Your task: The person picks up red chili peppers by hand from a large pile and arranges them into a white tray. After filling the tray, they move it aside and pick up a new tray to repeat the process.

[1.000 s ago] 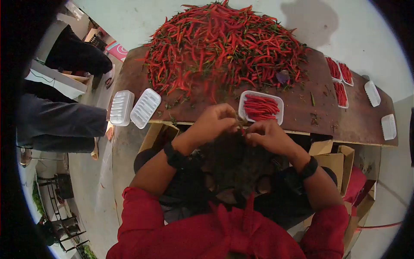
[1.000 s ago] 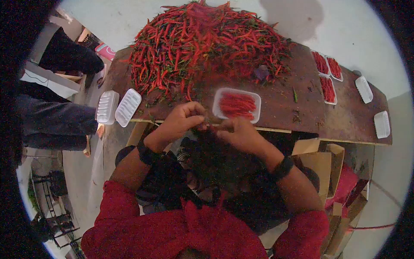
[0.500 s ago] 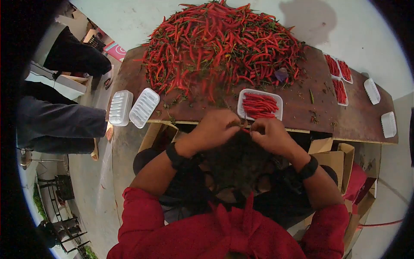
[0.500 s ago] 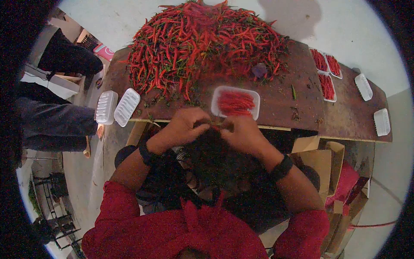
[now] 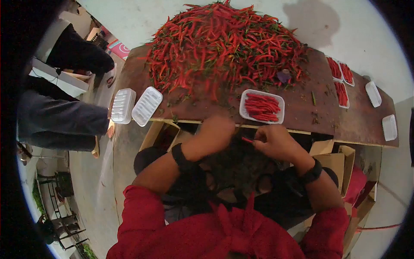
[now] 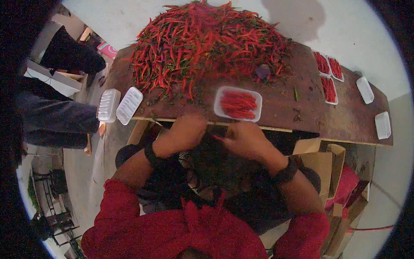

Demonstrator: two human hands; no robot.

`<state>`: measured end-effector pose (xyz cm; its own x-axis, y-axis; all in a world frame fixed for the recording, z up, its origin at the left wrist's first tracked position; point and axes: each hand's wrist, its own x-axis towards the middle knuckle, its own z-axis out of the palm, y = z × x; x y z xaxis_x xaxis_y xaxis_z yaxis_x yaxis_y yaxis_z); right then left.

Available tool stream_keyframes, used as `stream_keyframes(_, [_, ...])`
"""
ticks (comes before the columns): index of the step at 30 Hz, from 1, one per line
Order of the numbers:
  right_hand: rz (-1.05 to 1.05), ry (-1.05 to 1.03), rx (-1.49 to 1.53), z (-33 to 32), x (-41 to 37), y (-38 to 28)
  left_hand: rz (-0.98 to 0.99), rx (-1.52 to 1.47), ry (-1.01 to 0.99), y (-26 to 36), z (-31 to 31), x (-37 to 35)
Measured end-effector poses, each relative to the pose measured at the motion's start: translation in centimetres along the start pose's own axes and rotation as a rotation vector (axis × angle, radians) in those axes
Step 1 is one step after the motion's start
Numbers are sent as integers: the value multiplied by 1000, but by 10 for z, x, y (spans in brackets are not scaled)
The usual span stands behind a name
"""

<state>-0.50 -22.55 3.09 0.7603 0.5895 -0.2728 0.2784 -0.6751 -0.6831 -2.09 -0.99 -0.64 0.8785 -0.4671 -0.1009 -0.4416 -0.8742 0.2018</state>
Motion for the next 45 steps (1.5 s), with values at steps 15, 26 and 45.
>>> stream_keyframes(15, [-12, 273, -39, -14, 1, 29, 523, -100, -428, 40, 40, -26])
stream_keyframes(26, [-17, 348, -112, -12, 4, 25, 174, -279, -102, 8, -10, -3])
stream_keyframes(45, [-106, 553, 176, -16, 8, 31, 64, -580, 283, -1, -21, 46])
